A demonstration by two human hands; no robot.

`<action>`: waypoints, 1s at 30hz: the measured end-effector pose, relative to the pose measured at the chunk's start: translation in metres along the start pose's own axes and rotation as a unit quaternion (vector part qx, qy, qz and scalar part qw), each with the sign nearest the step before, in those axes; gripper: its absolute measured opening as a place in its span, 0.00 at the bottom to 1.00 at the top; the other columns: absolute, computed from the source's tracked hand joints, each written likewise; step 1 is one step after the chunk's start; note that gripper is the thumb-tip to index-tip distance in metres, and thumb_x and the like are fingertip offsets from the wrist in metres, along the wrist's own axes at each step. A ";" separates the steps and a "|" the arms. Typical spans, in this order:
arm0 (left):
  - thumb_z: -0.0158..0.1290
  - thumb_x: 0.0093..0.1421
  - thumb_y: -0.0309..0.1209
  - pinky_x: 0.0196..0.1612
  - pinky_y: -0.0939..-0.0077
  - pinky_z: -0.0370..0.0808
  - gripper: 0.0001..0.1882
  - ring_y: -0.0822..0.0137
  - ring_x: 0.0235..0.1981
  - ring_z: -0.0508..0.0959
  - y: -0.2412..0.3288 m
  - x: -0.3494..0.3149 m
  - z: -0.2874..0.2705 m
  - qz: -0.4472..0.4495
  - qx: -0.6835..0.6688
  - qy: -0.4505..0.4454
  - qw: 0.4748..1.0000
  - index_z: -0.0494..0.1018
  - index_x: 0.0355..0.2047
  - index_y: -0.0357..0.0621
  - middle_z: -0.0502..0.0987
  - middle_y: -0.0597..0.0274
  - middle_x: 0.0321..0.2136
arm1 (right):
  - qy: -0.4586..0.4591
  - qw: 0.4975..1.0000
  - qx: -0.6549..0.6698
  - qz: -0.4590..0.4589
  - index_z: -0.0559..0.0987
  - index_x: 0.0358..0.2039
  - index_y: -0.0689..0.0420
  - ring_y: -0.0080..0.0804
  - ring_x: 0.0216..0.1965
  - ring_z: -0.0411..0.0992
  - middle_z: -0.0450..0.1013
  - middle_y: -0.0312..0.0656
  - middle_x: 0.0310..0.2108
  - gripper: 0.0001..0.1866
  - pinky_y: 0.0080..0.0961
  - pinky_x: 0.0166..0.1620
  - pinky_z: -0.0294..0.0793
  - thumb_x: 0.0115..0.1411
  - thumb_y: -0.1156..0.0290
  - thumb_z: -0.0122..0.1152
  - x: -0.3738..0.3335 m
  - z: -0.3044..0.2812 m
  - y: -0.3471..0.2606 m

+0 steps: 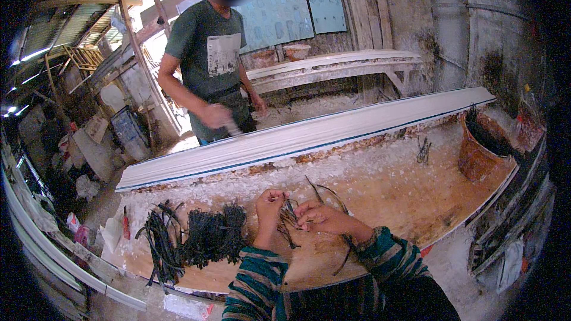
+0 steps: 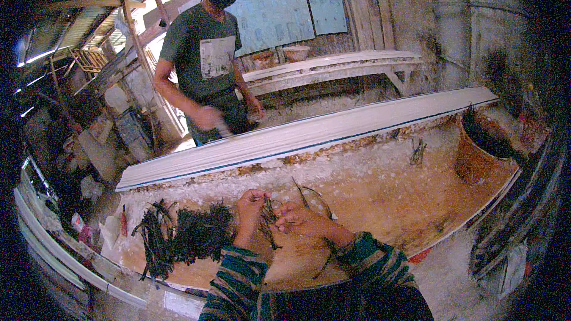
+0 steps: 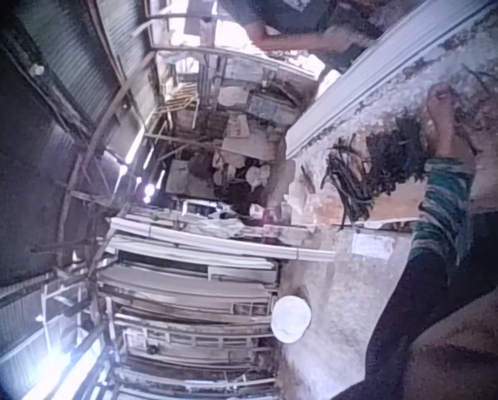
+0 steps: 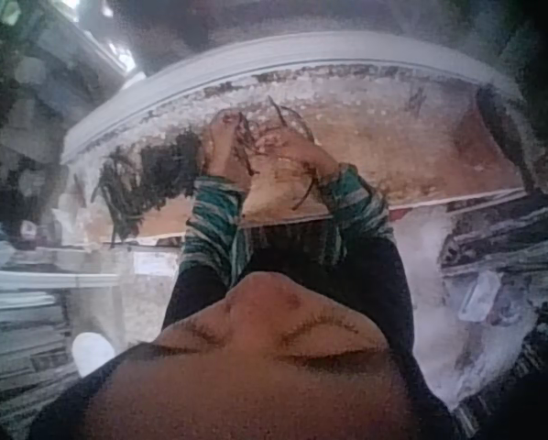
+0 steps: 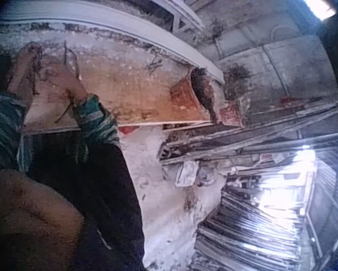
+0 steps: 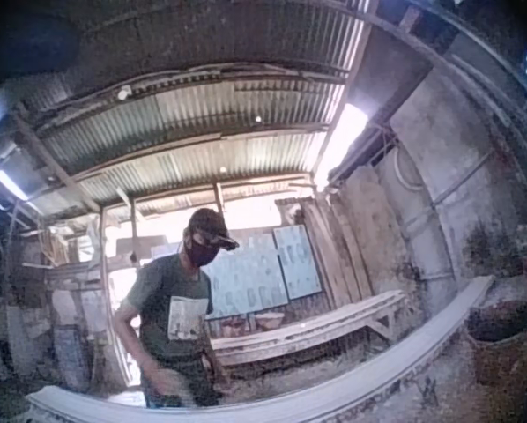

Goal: The person ties black cable ties into loops by hand at a workbench. A coworker in the background paints a long white trim piece with a brush. The person continues looping the ties while the coworker moves the trim piece.

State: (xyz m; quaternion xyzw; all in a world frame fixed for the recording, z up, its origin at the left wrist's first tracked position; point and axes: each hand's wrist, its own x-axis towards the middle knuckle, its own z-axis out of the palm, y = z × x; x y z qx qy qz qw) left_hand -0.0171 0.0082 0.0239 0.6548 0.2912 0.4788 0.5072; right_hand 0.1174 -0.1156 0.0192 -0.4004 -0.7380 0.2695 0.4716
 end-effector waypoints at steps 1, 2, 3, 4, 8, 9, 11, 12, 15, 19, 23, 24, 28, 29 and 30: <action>0.53 0.49 0.23 0.27 0.86 0.67 0.02 0.77 0.22 0.72 -0.002 0.000 -0.001 -0.002 0.003 -0.006 1.000 0.72 0.23 0.39 0.75 0.65 0.21 | 0.003 1.000 -0.020 -0.001 0.78 0.32 0.55 0.32 0.47 0.62 0.63 0.43 0.44 0.09 0.27 0.50 0.60 0.50 0.68 0.59 0.000 -0.001 -0.002; 0.53 0.49 0.23 0.27 0.86 0.68 0.01 0.77 0.22 0.72 -0.005 0.001 -0.002 -0.003 0.005 -0.012 1.000 0.72 0.24 0.39 0.75 0.65 0.22 | 0.007 0.999 -0.040 -0.002 0.78 0.32 0.55 0.32 0.46 0.62 0.64 0.43 0.43 0.08 0.27 0.49 0.60 0.50 0.68 0.59 0.000 -0.004 -0.005; 0.53 0.50 0.23 0.27 0.86 0.68 0.01 0.77 0.22 0.72 -0.008 0.002 -0.002 -0.005 0.008 -0.017 1.000 0.73 0.24 0.39 0.76 0.65 0.22 | 0.010 0.998 -0.061 -0.003 0.78 0.32 0.55 0.32 0.46 0.63 0.65 0.42 0.43 0.08 0.26 0.49 0.61 0.50 0.69 0.60 0.000 -0.007 -0.010; 0.53 0.50 0.23 0.27 0.86 0.68 0.02 0.77 0.23 0.72 -0.011 0.002 -0.003 -0.012 -0.001 -0.027 1.000 0.73 0.25 0.38 0.76 0.65 0.22 | 0.014 0.999 -0.036 0.011 0.78 0.31 0.55 0.32 0.45 0.63 0.66 0.42 0.41 0.08 0.26 0.48 0.62 0.49 0.69 0.60 0.001 -0.009 -0.014; 0.52 0.50 0.23 0.28 0.86 0.68 0.03 0.76 0.24 0.72 -0.009 0.000 -0.001 -0.017 0.013 -0.066 0.998 0.73 0.26 0.37 0.76 0.65 0.24 | 0.030 0.996 0.018 0.077 0.78 0.29 0.57 0.30 0.40 0.67 0.70 0.40 0.32 0.07 0.24 0.46 0.64 0.48 0.72 0.61 0.002 -0.015 -0.025; 0.52 0.50 0.23 0.28 0.86 0.68 0.03 0.76 0.24 0.72 -0.004 -0.001 0.001 -0.012 0.028 -0.077 0.997 0.73 0.27 0.36 0.76 0.65 0.24 | 0.035 0.995 0.020 0.096 0.78 0.28 0.58 0.29 0.38 0.68 0.70 0.39 0.30 0.06 0.24 0.45 0.64 0.48 0.73 0.61 0.001 -0.016 -0.026; 0.52 0.50 0.23 0.28 0.85 0.68 0.04 0.76 0.24 0.72 0.007 -0.005 0.003 -0.031 0.038 -0.100 0.994 0.73 0.27 0.36 0.76 0.65 0.24 | 0.102 0.983 0.070 0.134 0.76 0.25 0.59 0.26 0.35 0.68 0.70 0.38 0.28 0.04 0.22 0.42 0.66 0.48 0.74 0.60 0.001 -0.016 -0.029; 0.52 0.50 0.23 0.28 0.85 0.68 0.04 0.76 0.24 0.72 0.009 -0.006 0.004 -0.040 0.042 -0.112 0.992 0.73 0.27 0.36 0.76 0.66 0.24 | 0.136 0.974 0.095 0.153 0.75 0.24 0.60 0.25 0.34 0.69 0.70 0.37 0.27 0.03 0.21 0.40 0.66 0.48 0.75 0.59 0.001 -0.016 -0.030; 0.53 0.50 0.23 0.29 0.85 0.68 0.04 0.77 0.25 0.71 0.010 -0.009 0.007 -0.042 0.024 -0.161 0.986 0.73 0.28 0.37 0.75 0.68 0.23 | 0.242 0.957 0.088 0.132 0.71 0.22 0.60 0.22 0.33 0.69 0.69 0.36 0.26 0.04 0.20 0.37 0.67 0.49 0.77 0.58 -0.001 -0.020 -0.015; 0.54 0.51 0.25 0.33 0.85 0.67 0.04 0.76 0.29 0.71 0.015 -0.018 0.018 -0.028 0.064 -0.264 0.962 0.73 0.28 0.38 0.73 0.67 0.25 | 0.378 0.921 -0.031 0.087 0.72 0.22 0.58 0.23 0.25 0.63 0.66 0.32 0.21 0.05 0.21 0.31 0.65 0.44 0.81 0.56 -0.003 -0.029 0.005; 0.54 0.51 0.27 0.34 0.84 0.66 0.06 0.75 0.32 0.70 0.011 -0.033 0.028 0.018 0.009 -0.373 0.927 0.72 0.28 0.38 0.70 0.65 0.29 | 0.443 0.888 -0.078 0.096 0.73 0.25 0.56 0.22 0.22 0.60 0.63 0.32 0.19 0.09 0.21 0.28 0.63 0.43 0.84 0.53 0.000 -0.035 0.003; 0.54 0.51 0.27 0.35 0.84 0.66 0.06 0.74 0.32 0.70 0.013 -0.037 0.031 0.012 0.007 -0.395 0.918 0.72 0.28 0.38 0.70 0.65 0.30 | 0.465 0.877 -0.056 0.106 0.73 0.27 0.56 0.22 0.21 0.60 0.62 0.32 0.19 0.10 0.21 0.27 0.63 0.43 0.85 0.53 0.000 -0.036 0.001; 0.54 0.52 0.29 0.34 0.84 0.66 0.07 0.76 0.31 0.69 0.016 -0.049 0.041 -0.018 -0.059 -0.395 0.917 0.71 0.27 0.39 0.69 0.67 0.28 | 0.445 0.885 -0.105 0.086 0.73 0.30 0.56 0.20 0.23 0.61 0.66 0.33 0.23 0.11 0.18 0.28 0.64 0.45 0.84 0.52 -0.004 -0.039 0.020; 0.54 0.52 0.30 0.34 0.85 0.66 0.07 0.77 0.30 0.69 0.019 -0.049 0.042 -0.016 -0.066 -0.393 0.917 0.71 0.27 0.39 0.69 0.68 0.27 | 0.448 0.885 -0.083 0.093 0.72 0.28 0.57 0.19 0.24 0.62 0.68 0.33 0.25 0.08 0.16 0.29 0.64 0.47 0.83 0.52 -0.004 -0.038 0.016; 0.54 0.52 0.30 0.33 0.85 0.66 0.07 0.78 0.29 0.69 0.022 -0.049 0.042 -0.013 -0.073 -0.391 0.917 0.70 0.27 0.39 0.69 0.69 0.26 | 0.450 0.885 -0.062 0.099 0.72 0.27 0.59 0.17 0.25 0.62 0.69 0.34 0.28 0.05 0.15 0.31 0.64 0.49 0.82 0.52 -0.003 -0.037 0.011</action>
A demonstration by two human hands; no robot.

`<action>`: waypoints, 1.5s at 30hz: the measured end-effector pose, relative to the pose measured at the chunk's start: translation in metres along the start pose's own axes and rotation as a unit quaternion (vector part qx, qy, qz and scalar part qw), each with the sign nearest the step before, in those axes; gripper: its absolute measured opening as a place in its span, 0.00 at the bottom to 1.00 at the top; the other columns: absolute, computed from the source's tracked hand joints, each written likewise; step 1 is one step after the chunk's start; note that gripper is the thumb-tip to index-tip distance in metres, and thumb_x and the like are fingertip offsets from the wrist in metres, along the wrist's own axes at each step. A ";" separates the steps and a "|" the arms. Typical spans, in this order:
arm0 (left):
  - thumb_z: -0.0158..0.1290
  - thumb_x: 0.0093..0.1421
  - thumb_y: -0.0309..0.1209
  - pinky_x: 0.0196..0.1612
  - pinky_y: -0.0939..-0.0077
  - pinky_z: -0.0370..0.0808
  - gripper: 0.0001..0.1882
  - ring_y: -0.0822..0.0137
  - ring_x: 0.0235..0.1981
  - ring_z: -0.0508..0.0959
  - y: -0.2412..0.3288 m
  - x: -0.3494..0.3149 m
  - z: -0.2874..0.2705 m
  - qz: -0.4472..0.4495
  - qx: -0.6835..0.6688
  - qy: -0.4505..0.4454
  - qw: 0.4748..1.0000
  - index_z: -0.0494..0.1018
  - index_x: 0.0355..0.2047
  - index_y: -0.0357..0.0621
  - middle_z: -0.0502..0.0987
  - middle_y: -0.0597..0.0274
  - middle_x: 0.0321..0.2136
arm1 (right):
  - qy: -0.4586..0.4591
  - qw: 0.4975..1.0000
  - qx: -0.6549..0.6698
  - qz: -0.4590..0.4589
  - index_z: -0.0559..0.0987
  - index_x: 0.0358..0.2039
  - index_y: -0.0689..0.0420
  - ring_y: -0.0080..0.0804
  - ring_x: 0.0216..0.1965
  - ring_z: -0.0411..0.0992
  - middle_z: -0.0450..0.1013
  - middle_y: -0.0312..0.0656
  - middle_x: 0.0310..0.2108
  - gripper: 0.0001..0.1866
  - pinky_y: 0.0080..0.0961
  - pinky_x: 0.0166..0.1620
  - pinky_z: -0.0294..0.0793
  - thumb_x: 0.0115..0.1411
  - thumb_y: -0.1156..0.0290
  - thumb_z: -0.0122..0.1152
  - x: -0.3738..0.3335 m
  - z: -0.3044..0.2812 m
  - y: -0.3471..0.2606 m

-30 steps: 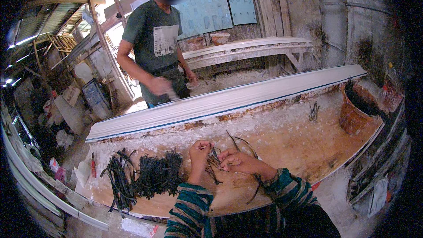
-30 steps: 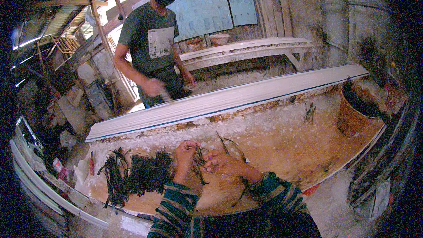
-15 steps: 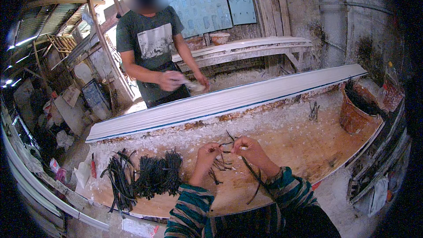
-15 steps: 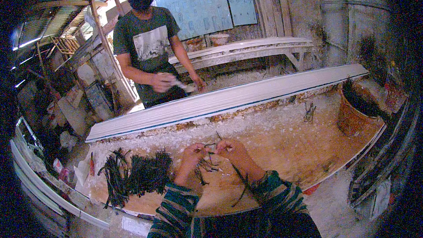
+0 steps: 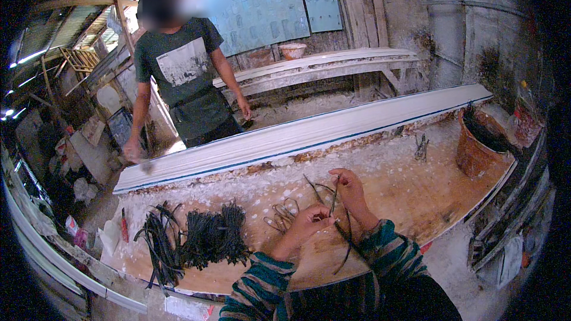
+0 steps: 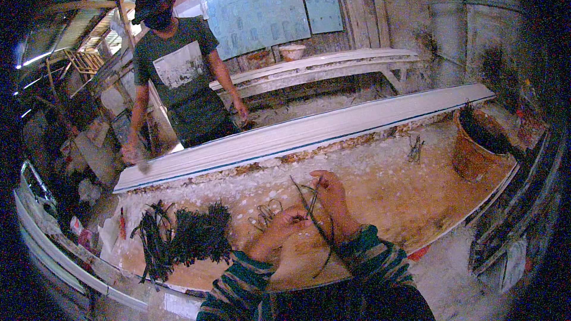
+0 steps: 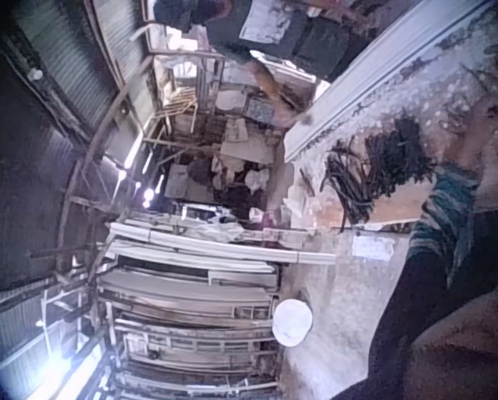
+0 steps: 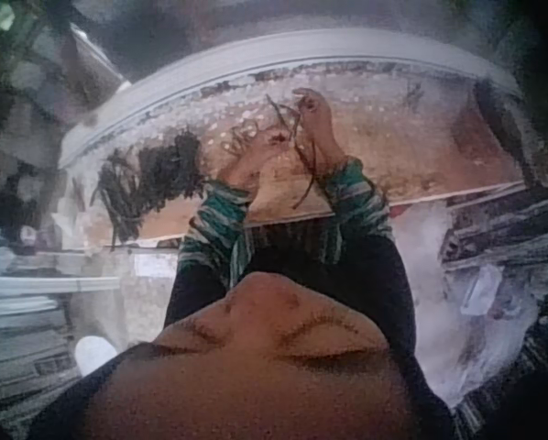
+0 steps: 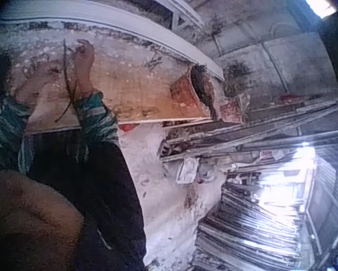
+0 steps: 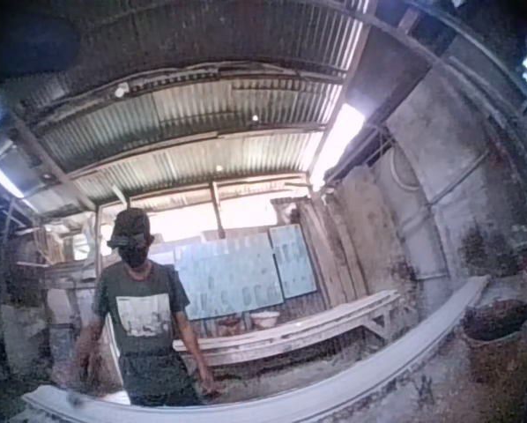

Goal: The person ties black cable ties into loops by hand at a workbench. A coworker in the background paints a long white trim piece with a brush. The person continues looping the ties while the coworker moves the trim piece.

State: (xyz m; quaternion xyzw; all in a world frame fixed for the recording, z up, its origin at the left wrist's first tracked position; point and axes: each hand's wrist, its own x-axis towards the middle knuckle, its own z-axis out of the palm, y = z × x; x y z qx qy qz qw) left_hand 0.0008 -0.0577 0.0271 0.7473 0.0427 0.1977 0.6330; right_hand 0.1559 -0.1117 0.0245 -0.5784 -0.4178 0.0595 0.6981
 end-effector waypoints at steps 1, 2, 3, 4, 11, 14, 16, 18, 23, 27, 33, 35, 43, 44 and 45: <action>0.54 0.52 0.31 0.32 0.86 0.66 0.07 0.79 0.28 0.68 0.002 -0.001 0.002 -0.019 -0.012 -0.008 1.000 0.70 0.27 0.40 0.69 0.70 0.25 | -0.011 1.000 -0.013 0.021 0.73 0.29 0.58 0.19 0.26 0.63 0.69 0.34 0.26 0.07 0.16 0.31 0.65 0.49 0.82 0.52 0.000 0.000 0.001; 0.54 0.52 0.31 0.31 0.86 0.65 0.07 0.80 0.27 0.68 0.005 -0.002 0.004 -0.037 -0.025 -0.016 0.999 0.70 0.26 0.41 0.69 0.71 0.24 | -0.023 0.998 -0.026 0.043 0.75 0.31 0.56 0.21 0.26 0.64 0.69 0.35 0.24 0.09 0.18 0.31 0.66 0.48 0.81 0.53 0.000 -0.001 0.004; 0.54 0.52 0.31 0.30 0.87 0.65 0.07 0.81 0.27 0.68 0.006 -0.002 0.005 -0.056 -0.037 -0.025 0.997 0.70 0.26 0.41 0.68 0.72 0.24 | -0.034 0.997 -0.039 0.064 0.76 0.33 0.55 0.24 0.27 0.66 0.69 0.36 0.22 0.11 0.20 0.32 0.67 0.48 0.80 0.53 0.000 -0.001 0.007; 0.55 0.52 0.31 0.29 0.88 0.65 0.07 0.81 0.26 0.67 0.003 -0.002 0.006 -0.051 -0.043 -0.034 0.997 0.70 0.26 0.42 0.68 0.73 0.23 | -0.042 0.997 -0.028 0.058 0.76 0.33 0.55 0.24 0.28 0.67 0.70 0.37 0.24 0.10 0.20 0.33 0.67 0.49 0.79 0.53 -0.001 0.000 0.012; 0.56 0.51 0.31 0.26 0.88 0.63 0.07 0.82 0.24 0.66 0.004 -0.002 -0.002 -0.031 -0.005 -0.016 0.999 0.71 0.24 0.42 0.68 0.73 0.21 | -0.032 0.994 0.010 0.102 0.76 0.32 0.58 0.28 0.33 0.70 0.73 0.40 0.30 0.07 0.23 0.38 0.68 0.51 0.74 0.54 -0.004 0.008 0.002; 0.56 0.50 0.30 0.26 0.86 0.64 0.06 0.80 0.23 0.67 0.003 0.000 -0.003 -0.019 0.079 0.098 0.992 0.73 0.24 0.41 0.69 0.71 0.21 | 0.014 0.999 0.001 0.039 0.76 0.31 0.59 0.24 0.32 0.67 0.71 0.38 0.29 0.07 0.20 0.37 0.66 0.53 0.71 0.55 0.001 -0.002 0.025; 0.56 0.49 0.30 0.26 0.85 0.64 0.06 0.78 0.23 0.67 -0.002 0.002 -0.012 -0.011 0.132 0.198 0.971 0.74 0.26 0.40 0.69 0.69 0.20 | 0.042 0.999 -0.010 0.014 0.76 0.30 0.59 0.23 0.33 0.66 0.69 0.37 0.30 0.07 0.19 0.37 0.64 0.53 0.70 0.56 0.003 0.002 0.017; 0.57 0.48 0.29 0.26 0.84 0.65 0.07 0.76 0.23 0.68 -0.008 0.004 -0.028 0.004 0.188 0.291 0.938 0.74 0.27 0.40 0.69 0.67 0.20 | 0.069 0.996 -0.041 0.039 0.76 0.29 0.59 0.26 0.35 0.65 0.68 0.38 0.31 0.06 0.20 0.38 0.64 0.51 0.72 0.57 0.001 0.000 0.003; 0.56 0.48 0.29 0.24 0.83 0.65 0.07 0.76 0.20 0.67 -0.028 0.007 -0.063 0.048 0.155 0.426 0.890 0.74 0.25 0.38 0.68 0.68 0.18 | -0.131 0.990 -0.042 -0.026 0.76 0.27 0.55 0.33 0.37 0.65 0.67 0.40 0.33 0.07 0.26 0.41 0.65 0.45 0.73 0.62 -0.013 0.010 -0.007; 0.56 0.47 0.29 0.24 0.83 0.65 0.07 0.76 0.18 0.67 -0.028 0.007 -0.071 0.068 0.113 0.482 0.866 0.73 0.23 0.38 0.69 0.67 0.17 | -0.340 0.928 -0.049 -0.147 0.76 0.33 0.55 0.37 0.46 0.61 0.65 0.42 0.38 0.11 0.30 0.47 0.62 0.47 0.70 0.61 -0.037 0.025 -0.021; 0.57 0.47 0.28 0.23 0.81 0.66 0.06 0.75 0.19 0.68 -0.032 0.008 -0.065 0.020 0.181 0.463 0.867 0.72 0.21 0.38 0.71 0.65 0.17 | -0.409 0.902 -0.020 -0.138 0.77 0.37 0.55 0.37 0.50 0.58 0.63 0.45 0.44 0.12 0.29 0.49 0.60 0.50 0.70 0.58 -0.046 0.033 -0.025; 0.57 0.47 0.27 0.23 0.81 0.66 0.06 0.74 0.19 0.69 -0.032 0.007 -0.063 0.043 0.204 0.467 0.859 0.73 0.21 0.38 0.72 0.64 0.17 | -0.393 0.902 -0.027 -0.174 0.77 0.36 0.56 0.37 0.48 0.60 0.65 0.45 0.43 0.11 0.28 0.48 0.61 0.51 0.70 0.58 -0.044 0.031 -0.020; 0.55 0.48 0.26 0.25 0.81 0.67 0.04 0.73 0.21 0.71 -0.027 0.005 -0.061 0.026 0.225 0.444 0.867 0.74 0.22 0.39 0.73 0.62 0.19 | -0.364 0.919 -0.037 -0.146 0.79 0.32 0.54 0.33 0.42 0.65 0.70 0.39 0.33 0.09 0.28 0.46 0.63 0.49 0.69 0.60 -0.038 0.026 -0.034; 0.55 0.48 0.26 0.25 0.81 0.67 0.03 0.73 0.21 0.71 -0.029 0.006 -0.060 0.034 0.215 0.436 0.873 0.74 0.23 0.39 0.74 0.62 0.19 | -0.363 0.919 -0.040 -0.147 0.79 0.31 0.54 0.33 0.41 0.65 0.71 0.39 0.32 0.08 0.28 0.46 0.63 0.49 0.68 0.60 -0.037 0.025 -0.036; 0.54 0.49 0.26 0.26 0.81 0.67 0.03 0.72 0.22 0.72 -0.029 0.006 -0.059 0.041 0.204 0.428 0.880 0.74 0.23 0.39 0.74 0.62 0.19 | -0.362 0.920 -0.043 -0.147 0.79 0.31 0.54 0.32 0.41 0.65 0.71 0.38 0.32 0.08 0.28 0.46 0.63 0.48 0.68 0.61 -0.036 0.023 -0.040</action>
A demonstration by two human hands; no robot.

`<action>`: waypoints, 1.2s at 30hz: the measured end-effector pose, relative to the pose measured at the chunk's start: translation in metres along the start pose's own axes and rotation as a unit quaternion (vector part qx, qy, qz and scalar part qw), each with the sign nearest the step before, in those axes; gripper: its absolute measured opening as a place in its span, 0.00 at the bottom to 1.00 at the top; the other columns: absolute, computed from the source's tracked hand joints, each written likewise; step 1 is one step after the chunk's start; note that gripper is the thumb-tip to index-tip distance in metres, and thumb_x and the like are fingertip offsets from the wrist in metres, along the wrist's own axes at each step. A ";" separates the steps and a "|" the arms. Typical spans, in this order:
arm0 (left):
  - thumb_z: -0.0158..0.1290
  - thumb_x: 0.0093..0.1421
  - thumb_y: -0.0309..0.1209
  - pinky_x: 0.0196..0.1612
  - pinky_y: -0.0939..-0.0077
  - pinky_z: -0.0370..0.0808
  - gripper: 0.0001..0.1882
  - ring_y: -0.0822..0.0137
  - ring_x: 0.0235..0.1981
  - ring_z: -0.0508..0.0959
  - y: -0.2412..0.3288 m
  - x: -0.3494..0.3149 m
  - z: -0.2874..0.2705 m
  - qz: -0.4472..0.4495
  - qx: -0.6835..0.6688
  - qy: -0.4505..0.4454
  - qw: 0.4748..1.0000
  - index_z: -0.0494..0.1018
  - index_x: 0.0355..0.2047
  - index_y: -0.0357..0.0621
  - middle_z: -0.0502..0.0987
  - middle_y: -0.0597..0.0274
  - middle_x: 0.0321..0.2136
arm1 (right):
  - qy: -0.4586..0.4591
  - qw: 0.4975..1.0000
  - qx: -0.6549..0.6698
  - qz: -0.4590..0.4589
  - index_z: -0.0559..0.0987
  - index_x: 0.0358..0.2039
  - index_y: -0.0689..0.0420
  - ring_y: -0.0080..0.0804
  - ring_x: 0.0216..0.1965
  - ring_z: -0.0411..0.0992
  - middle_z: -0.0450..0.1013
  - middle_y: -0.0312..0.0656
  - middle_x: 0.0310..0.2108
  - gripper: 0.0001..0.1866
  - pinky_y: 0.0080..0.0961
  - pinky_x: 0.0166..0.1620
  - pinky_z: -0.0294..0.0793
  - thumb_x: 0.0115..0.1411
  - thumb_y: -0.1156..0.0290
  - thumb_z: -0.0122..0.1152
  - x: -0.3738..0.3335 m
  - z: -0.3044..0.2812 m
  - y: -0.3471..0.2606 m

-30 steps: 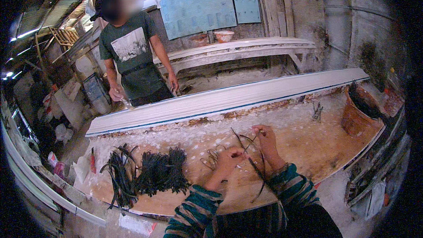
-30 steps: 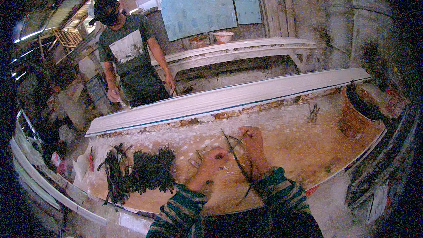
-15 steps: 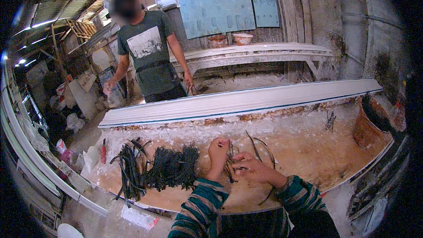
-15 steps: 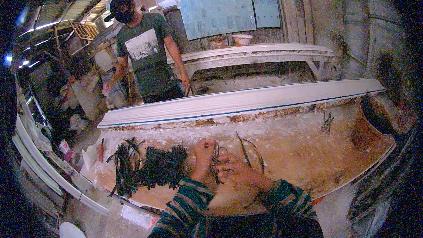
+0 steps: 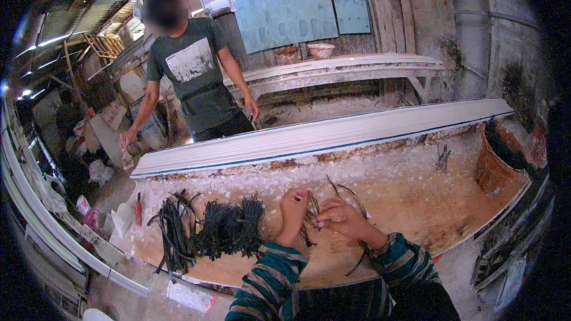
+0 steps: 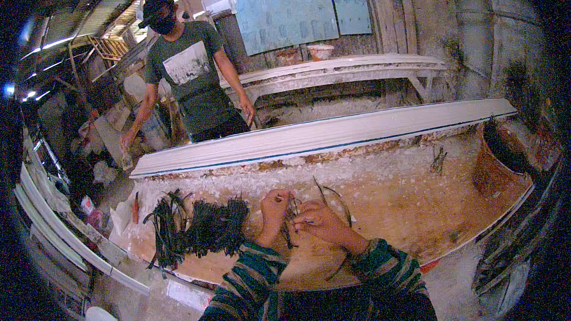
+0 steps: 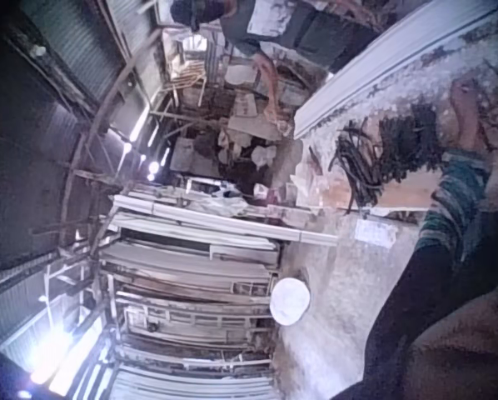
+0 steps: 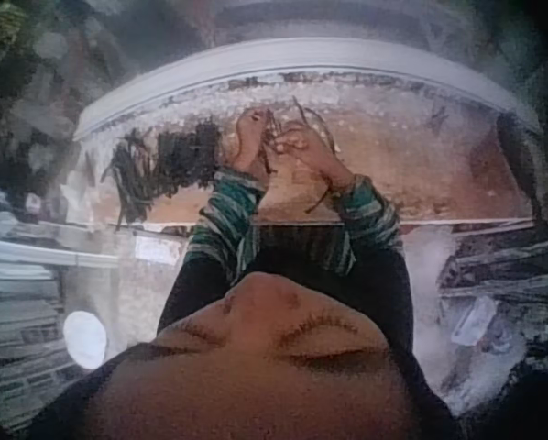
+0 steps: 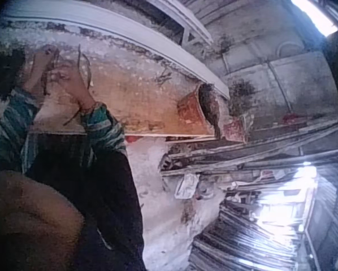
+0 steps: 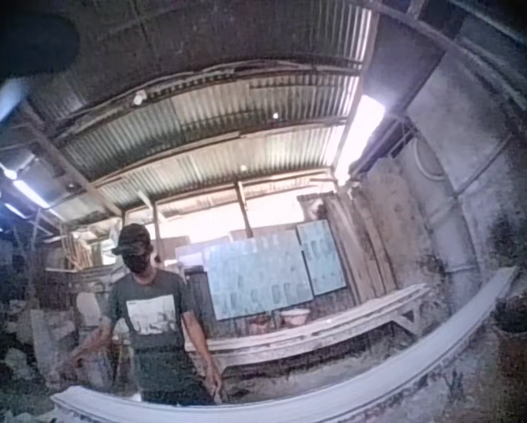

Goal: The person ties black cable ties into loops by hand at a workbench. A coworker in the background paints a long white trim piece with a brush. The person continues looping the ties while the coworker moves the trim piece.

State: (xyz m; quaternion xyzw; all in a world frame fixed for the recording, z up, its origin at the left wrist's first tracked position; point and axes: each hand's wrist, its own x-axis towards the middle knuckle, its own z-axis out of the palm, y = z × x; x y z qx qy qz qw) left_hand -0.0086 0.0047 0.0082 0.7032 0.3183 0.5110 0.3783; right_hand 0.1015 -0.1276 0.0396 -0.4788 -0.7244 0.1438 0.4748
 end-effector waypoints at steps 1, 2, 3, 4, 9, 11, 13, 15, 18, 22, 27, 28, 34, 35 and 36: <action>0.53 0.49 0.25 0.26 0.81 0.67 0.03 0.72 0.22 0.72 0.001 -0.001 0.001 0.003 0.003 -0.003 1.000 0.74 0.24 0.39 0.74 0.62 0.20 | 0.000 1.000 -0.003 0.001 0.79 0.30 0.53 0.32 0.41 0.64 0.71 0.38 0.31 0.08 0.28 0.46 0.63 0.48 0.67 0.61 0.000 -0.002 -0.002; 0.53 0.49 0.25 0.26 0.81 0.67 0.03 0.72 0.23 0.72 0.001 -0.003 0.002 0.007 0.007 -0.006 1.000 0.74 0.24 0.39 0.74 0.61 0.21 | -0.001 1.000 0.010 0.017 0.79 0.30 0.52 0.34 0.42 0.64 0.71 0.38 0.32 0.09 0.29 0.47 0.62 0.48 0.65 0.61 0.000 -0.003 -0.002; 0.52 0.49 0.25 0.27 0.81 0.68 0.03 0.71 0.23 0.72 0.003 -0.004 0.001 0.010 0.010 -0.007 1.000 0.74 0.24 0.39 0.74 0.61 0.21 | -0.005 0.999 0.023 0.032 0.79 0.30 0.51 0.35 0.43 0.64 0.72 0.39 0.33 0.09 0.30 0.48 0.62 0.48 0.63 0.60 0.000 -0.004 -0.002; 0.52 0.49 0.24 0.27 0.81 0.68 0.03 0.71 0.23 0.73 -0.005 -0.004 0.002 -0.006 -0.019 -0.020 1.000 0.74 0.24 0.39 0.74 0.61 0.22 | -0.009 0.998 0.035 0.048 0.79 0.29 0.51 0.37 0.45 0.64 0.72 0.39 0.35 0.10 0.32 0.49 0.61 0.48 0.60 0.59 0.001 -0.005 -0.003; 0.53 0.48 0.25 0.28 0.81 0.68 0.04 0.71 0.23 0.72 -0.009 -0.004 0.003 0.020 0.019 -0.073 0.997 0.74 0.25 0.38 0.73 0.60 0.23 | 0.036 0.993 0.065 0.088 0.78 0.25 0.53 0.37 0.39 0.68 0.73 0.40 0.31 0.09 0.31 0.44 0.65 0.47 0.62 0.60 0.002 -0.011 0.004; 0.54 0.48 0.26 0.27 0.82 0.67 0.04 0.72 0.23 0.71 -0.003 -0.004 0.004 0.010 0.011 -0.088 0.996 0.74 0.25 0.38 0.73 0.61 0.23 | 0.089 0.988 0.070 0.109 0.78 0.23 0.55 0.37 0.36 0.70 0.73 0.40 0.29 0.08 0.30 0.41 0.66 0.47 0.64 0.60 0.001 -0.012 0.009; 0.54 0.48 0.27 0.27 0.82 0.67 0.05 0.74 0.23 0.71 0.007 -0.006 0.005 -0.017 -0.003 -0.106 0.994 0.74 0.25 0.38 0.73 0.63 0.23 | 0.163 0.979 0.025 0.119 0.76 0.21 0.56 0.37 0.32 0.70 0.73 0.40 0.26 0.07 0.30 0.39 0.66 0.46 0.67 0.60 0.000 -0.014 0.015; 0.54 0.49 0.27 0.27 0.83 0.67 0.05 0.75 0.24 0.70 0.015 -0.009 0.005 -0.060 -0.024 -0.124 0.990 0.74 0.24 0.39 0.73 0.64 0.24 | 0.222 0.966 0.016 0.132 0.76 0.21 0.56 0.37 0.31 0.70 0.73 0.40 0.24 0.06 0.30 0.38 0.66 0.45 0.68 0.60 0.000 -0.014 0.022; 0.53 0.51 0.28 0.29 0.83 0.66 0.05 0.78 0.26 0.69 0.009 -0.010 0.003 -0.080 -0.039 -0.218 0.972 0.73 0.25 0.40 0.73 0.66 0.25 | 0.273 0.953 -0.015 0.130 0.75 0.20 0.56 0.39 0.29 0.69 0.72 0.39 0.22 0.05 0.31 0.37 0.65 0.43 0.69 0.61 0.002 -0.020 0.034; 0.52 0.53 0.30 0.32 0.83 0.66 0.06 0.77 0.29 0.69 0.019 -0.015 0.006 -0.042 -0.100 -0.319 0.941 0.71 0.27 0.40 0.72 0.67 0.28 | 0.295 0.927 -0.168 0.157 0.74 0.18 0.54 0.40 0.29 0.68 0.71 0.38 0.20 0.06 0.34 0.35 0.62 0.40 0.68 0.62 -0.001 -0.025 0.045; 0.52 0.54 0.31 0.36 0.82 0.66 0.07 0.74 0.33 0.70 0.033 -0.025 0.009 -0.106 -0.191 -0.440 0.871 0.71 0.27 0.40 0.71 0.67 0.30 | 0.326 0.886 -0.304 0.124 0.73 0.16 0.53 0.33 0.28 0.68 0.70 0.36 0.21 0.05 0.30 0.36 0.61 0.38 0.73 0.61 0.001 -0.028 0.037; 0.51 0.54 0.31 0.37 0.82 0.66 0.07 0.75 0.34 0.69 0.032 -0.027 0.011 -0.095 -0.207 -0.454 0.861 0.71 0.27 0.40 0.70 0.67 0.30 | 0.334 0.876 -0.328 0.119 0.73 0.17 0.53 0.33 0.28 0.67 0.70 0.35 0.22 0.05 0.30 0.36 0.60 0.38 0.73 0.61 0.001 -0.028 0.037; 0.51 0.55 0.31 0.40 0.82 0.65 0.08 0.76 0.35 0.69 0.034 -0.034 0.014 -0.098 -0.221 -0.487 0.839 0.72 0.31 0.40 0.70 0.68 0.30 | 0.305 0.908 -0.217 0.188 0.75 0.25 0.52 0.35 0.34 0.69 0.71 0.37 0.28 0.11 0.31 0.38 0.63 0.37 0.75 0.62 0.001 -0.030 0.046; 0.51 0.55 0.31 0.40 0.83 0.65 0.08 0.76 0.35 0.69 0.036 -0.035 0.013 -0.091 -0.216 -0.484 0.843 0.72 0.32 0.40 0.70 0.68 0.30 | 0.304 0.914 -0.194 0.187 0.75 0.26 0.53 0.34 0.35 0.69 0.71 0.37 0.30 0.11 0.30 0.39 0.64 0.38 0.75 0.62 0.001 -0.030 0.048; 0.51 0.55 0.31 0.40 0.83 0.65 0.08 0.76 0.35 0.69 0.040 -0.035 0.014 -0.084 -0.214 -0.484 0.844 0.72 0.33 0.40 0.70 0.68 0.30 | 0.304 0.918 -0.173 0.189 0.75 0.28 0.53 0.32 0.36 0.70 0.72 0.37 0.31 0.11 0.29 0.39 0.65 0.40 0.75 0.62 0.000 -0.032 0.049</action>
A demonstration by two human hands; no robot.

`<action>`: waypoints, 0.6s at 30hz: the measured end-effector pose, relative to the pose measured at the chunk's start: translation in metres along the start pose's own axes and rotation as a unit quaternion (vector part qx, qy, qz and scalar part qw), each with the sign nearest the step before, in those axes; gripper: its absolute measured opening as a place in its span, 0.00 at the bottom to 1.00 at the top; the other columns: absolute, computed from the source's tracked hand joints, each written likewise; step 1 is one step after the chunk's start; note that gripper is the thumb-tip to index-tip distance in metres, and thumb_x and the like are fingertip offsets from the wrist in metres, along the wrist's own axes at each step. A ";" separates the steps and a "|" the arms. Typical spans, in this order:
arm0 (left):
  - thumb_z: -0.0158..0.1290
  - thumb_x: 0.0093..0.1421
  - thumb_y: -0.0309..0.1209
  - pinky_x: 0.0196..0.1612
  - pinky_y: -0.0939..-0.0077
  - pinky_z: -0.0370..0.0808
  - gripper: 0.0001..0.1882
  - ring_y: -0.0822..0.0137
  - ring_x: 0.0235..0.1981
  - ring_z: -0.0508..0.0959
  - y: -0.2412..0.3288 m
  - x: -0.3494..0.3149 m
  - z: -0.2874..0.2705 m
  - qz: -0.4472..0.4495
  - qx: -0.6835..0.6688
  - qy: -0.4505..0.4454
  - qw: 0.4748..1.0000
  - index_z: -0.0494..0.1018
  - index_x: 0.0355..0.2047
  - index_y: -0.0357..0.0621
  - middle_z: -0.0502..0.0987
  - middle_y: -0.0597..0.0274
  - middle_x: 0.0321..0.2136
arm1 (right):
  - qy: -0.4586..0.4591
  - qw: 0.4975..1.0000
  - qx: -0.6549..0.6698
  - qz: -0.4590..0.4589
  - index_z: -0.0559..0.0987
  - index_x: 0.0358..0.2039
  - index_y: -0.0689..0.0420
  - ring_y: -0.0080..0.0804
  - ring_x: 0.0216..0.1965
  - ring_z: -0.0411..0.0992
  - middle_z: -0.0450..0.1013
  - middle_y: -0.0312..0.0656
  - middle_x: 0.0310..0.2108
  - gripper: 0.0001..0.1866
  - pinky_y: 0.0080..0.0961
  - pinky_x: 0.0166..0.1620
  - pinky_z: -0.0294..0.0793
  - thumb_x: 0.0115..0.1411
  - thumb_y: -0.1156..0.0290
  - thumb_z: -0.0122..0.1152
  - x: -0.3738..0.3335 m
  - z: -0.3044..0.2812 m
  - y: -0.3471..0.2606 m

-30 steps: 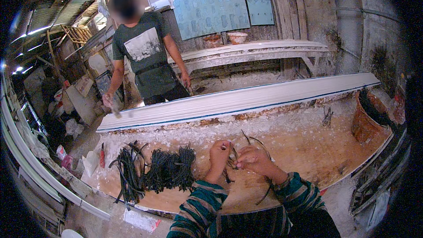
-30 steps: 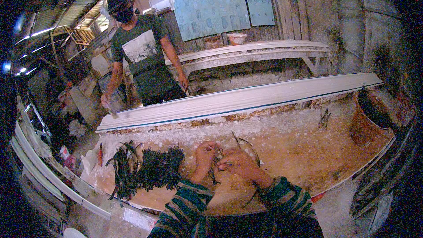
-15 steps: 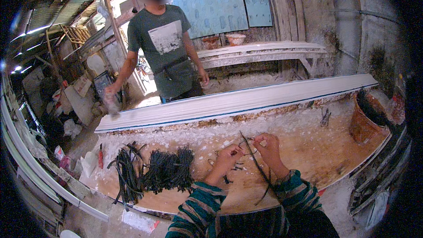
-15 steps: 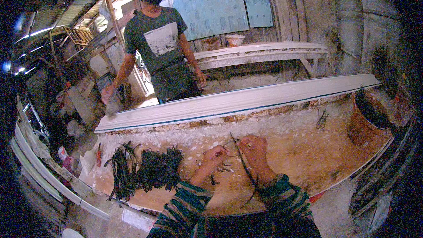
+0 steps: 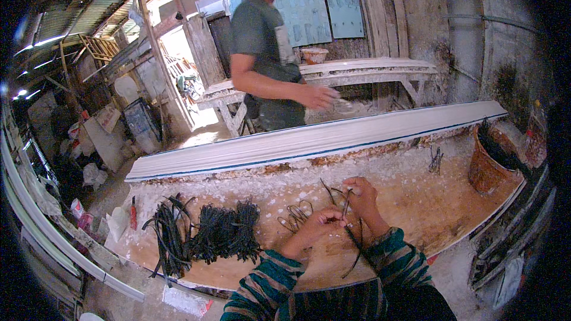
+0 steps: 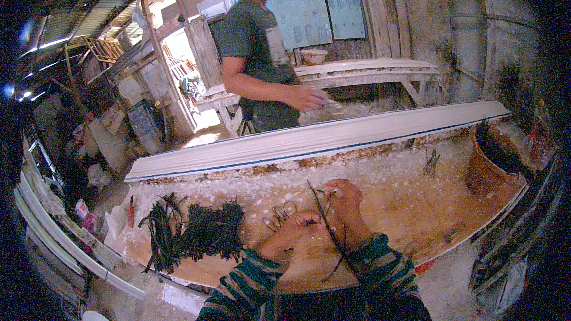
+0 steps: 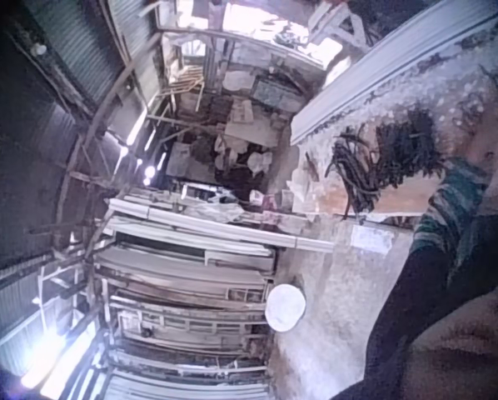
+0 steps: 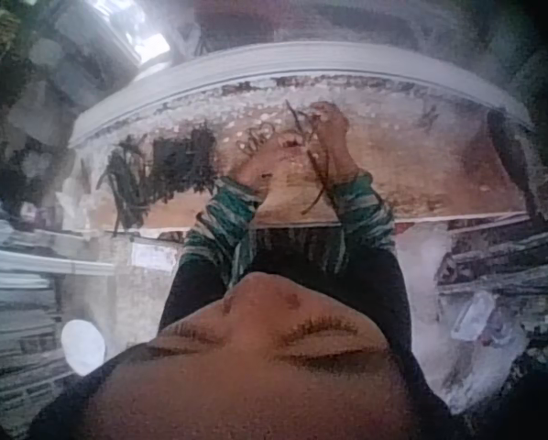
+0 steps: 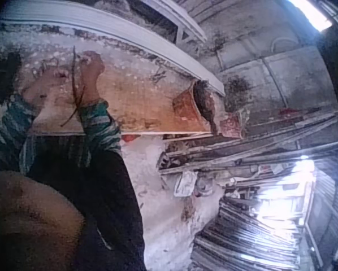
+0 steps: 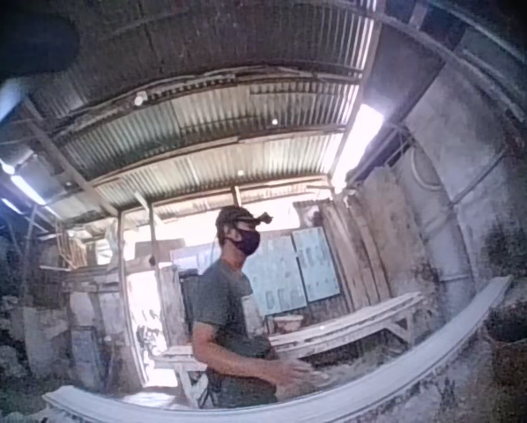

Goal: The person ties black cable ties into loops by hand at a workbench. A coworker in the background paints a long white trim piece with a brush. The person continues looping the ties while the coworker moves the trim piece.

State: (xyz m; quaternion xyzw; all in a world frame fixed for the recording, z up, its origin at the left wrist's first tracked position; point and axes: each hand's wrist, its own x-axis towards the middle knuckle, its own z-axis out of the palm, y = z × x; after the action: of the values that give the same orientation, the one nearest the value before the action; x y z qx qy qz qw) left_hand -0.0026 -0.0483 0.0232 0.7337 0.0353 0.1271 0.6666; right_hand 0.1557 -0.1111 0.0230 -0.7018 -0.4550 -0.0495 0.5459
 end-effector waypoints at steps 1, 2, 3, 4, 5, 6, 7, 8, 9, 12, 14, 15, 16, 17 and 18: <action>0.51 0.55 0.31 0.40 0.83 0.65 0.08 0.76 0.35 0.69 0.004 0.000 0.004 -0.003 -0.002 0.000 1.000 0.72 0.32 0.40 0.69 0.69 0.29 | -0.005 1.000 0.019 0.007 0.76 0.29 0.54 0.31 0.37 0.70 0.72 0.37 0.32 0.11 0.27 0.40 0.66 0.41 0.75 0.62 0.000 -0.001 0.004; 0.51 0.55 0.31 0.39 0.83 0.65 0.08 0.77 0.35 0.68 0.009 0.000 0.008 -0.006 -0.005 0.001 1.000 0.72 0.32 0.40 0.69 0.69 0.29 | -0.016 0.999 0.050 0.009 0.75 0.30 0.55 0.29 0.36 0.70 0.72 0.36 0.33 0.11 0.25 0.40 0.67 0.42 0.75 0.61 0.002 0.002 0.017; 0.51 0.55 0.31 0.39 0.83 0.65 0.08 0.77 0.34 0.68 0.012 0.000 0.012 -0.010 -0.006 0.001 1.000 0.72 0.32 0.40 0.69 0.70 0.28 | -0.028 0.996 0.082 0.011 0.75 0.32 0.56 0.27 0.36 0.69 0.72 0.36 0.34 0.11 0.24 0.40 0.67 0.44 0.75 0.61 0.003 0.009 0.037; 0.51 0.55 0.32 0.38 0.84 0.65 0.08 0.77 0.34 0.68 0.010 0.000 0.012 0.003 -0.009 -0.001 1.000 0.71 0.31 0.40 0.68 0.70 0.28 | -0.043 0.992 0.116 0.010 0.75 0.33 0.57 0.25 0.36 0.69 0.72 0.36 0.35 0.11 0.22 0.40 0.68 0.45 0.75 0.60 0.005 0.013 0.040; 0.51 0.55 0.32 0.38 0.84 0.65 0.08 0.78 0.33 0.68 0.006 0.000 0.012 0.017 -0.011 -0.004 1.000 0.71 0.31 0.41 0.68 0.71 0.27 | -0.055 0.989 0.131 0.034 0.75 0.33 0.58 0.23 0.36 0.69 0.72 0.35 0.34 0.11 0.21 0.40 0.68 0.46 0.75 0.60 0.004 0.014 0.043; 0.51 0.54 0.33 0.37 0.84 0.65 0.08 0.78 0.33 0.67 0.002 0.001 0.011 0.031 -0.013 -0.006 0.999 0.71 0.30 0.41 0.68 0.71 0.27 | -0.067 0.985 0.146 0.057 0.75 0.33 0.59 0.22 0.35 0.69 0.72 0.35 0.34 0.10 0.21 0.39 0.68 0.47 0.75 0.59 0.005 0.012 0.037; 0.52 0.54 0.33 0.36 0.84 0.65 0.08 0.78 0.32 0.67 -0.002 0.001 0.010 0.039 -0.010 -0.002 0.999 0.71 0.30 0.41 0.68 0.72 0.27 | -0.079 0.981 0.161 0.079 0.75 0.33 0.60 0.21 0.35 0.68 0.72 0.35 0.33 0.10 0.21 0.38 0.68 0.47 0.75 0.59 0.006 0.012 0.033; 0.52 0.54 0.33 0.36 0.84 0.65 0.08 0.78 0.31 0.67 -0.007 0.001 0.008 0.046 -0.007 0.002 0.999 0.70 0.29 0.42 0.67 0.72 0.26 | -0.075 0.982 0.164 0.062 0.75 0.33 0.60 0.21 0.35 0.69 0.72 0.35 0.32 0.10 0.21 0.38 0.68 0.48 0.76 0.58 0.006 0.013 0.031; 0.52 0.54 0.33 0.35 0.84 0.65 0.07 0.79 0.31 0.67 -0.005 0.002 0.009 0.052 -0.004 0.003 0.999 0.70 0.28 0.42 0.67 0.72 0.26 | -0.069 0.982 0.168 0.047 0.75 0.33 0.60 0.22 0.34 0.69 0.73 0.36 0.31 0.10 0.21 0.37 0.69 0.48 0.76 0.58 0.005 0.013 0.029; 0.53 0.53 0.32 0.34 0.83 0.65 0.07 0.78 0.30 0.66 0.004 -0.001 0.011 -0.003 -0.032 0.054 0.998 0.69 0.26 0.43 0.66 0.72 0.26 | -0.085 0.993 0.079 0.029 0.76 0.32 0.60 0.23 0.33 0.69 0.73 0.37 0.29 0.08 0.21 0.35 0.69 0.48 0.76 0.56 0.005 0.004 0.014; 0.53 0.52 0.30 0.34 0.82 0.65 0.06 0.77 0.31 0.66 -0.003 0.002 -0.005 0.028 -0.033 0.089 0.995 0.69 0.25 0.42 0.66 0.71 0.26 | -0.080 0.996 0.036 0.025 0.76 0.30 0.59 0.24 0.31 0.70 0.73 0.38 0.29 0.07 0.21 0.35 0.69 0.48 0.76 0.55 0.006 0.002 0.008; 0.53 0.52 0.29 0.34 0.82 0.65 0.05 0.76 0.31 0.66 -0.010 0.005 -0.015 0.043 -0.033 0.104 0.993 0.69 0.25 0.42 0.66 0.70 0.26 | -0.062 0.997 0.040 0.025 0.76 0.29 0.59 0.25 0.31 0.70 0.73 0.39 0.28 0.06 0.21 0.35 0.69 0.48 0.76 0.55 0.005 0.001 0.010; 0.53 0.51 0.28 0.34 0.81 0.65 0.05 0.76 0.31 0.67 -0.015 0.006 -0.025 0.054 0.038 0.151 0.986 0.69 0.25 0.41 0.67 0.68 0.27 | -0.046 0.998 0.044 0.023 0.76 0.28 0.59 0.26 0.30 0.70 0.73 0.40 0.28 0.06 0.21 0.35 0.69 0.48 0.76 0.55 0.006 0.002 0.010; 0.53 0.51 0.28 0.34 0.81 0.66 0.05 0.75 0.31 0.68 -0.021 0.006 -0.034 0.065 0.110 0.197 0.972 0.69 0.24 0.41 0.67 0.67 0.28 | -0.046 0.995 0.076 0.041 0.76 0.27 0.59 0.27 0.30 0.70 0.72 0.40 0.27 0.05 0.21 0.35 0.68 0.48 0.75 0.55 0.005 0.004 0.011; 0.53 0.50 0.27 0.34 0.81 0.66 0.05 0.74 0.31 0.68 -0.020 0.006 -0.040 0.076 0.179 0.240 0.951 0.69 0.24 0.40 0.68 0.65 0.29 | -0.045 0.991 0.107 0.060 0.76 0.26 0.59 0.28 0.29 0.70 0.72 0.40 0.26 0.04 0.21 0.36 0.68 0.48 0.75 0.55 0.005 0.005 0.013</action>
State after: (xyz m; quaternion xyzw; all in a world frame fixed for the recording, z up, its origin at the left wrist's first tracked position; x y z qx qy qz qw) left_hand -0.0033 -0.0062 0.0071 0.7895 0.1608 0.3412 0.4842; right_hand 0.1649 -0.1039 0.0143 -0.6669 -0.4390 0.0641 0.5987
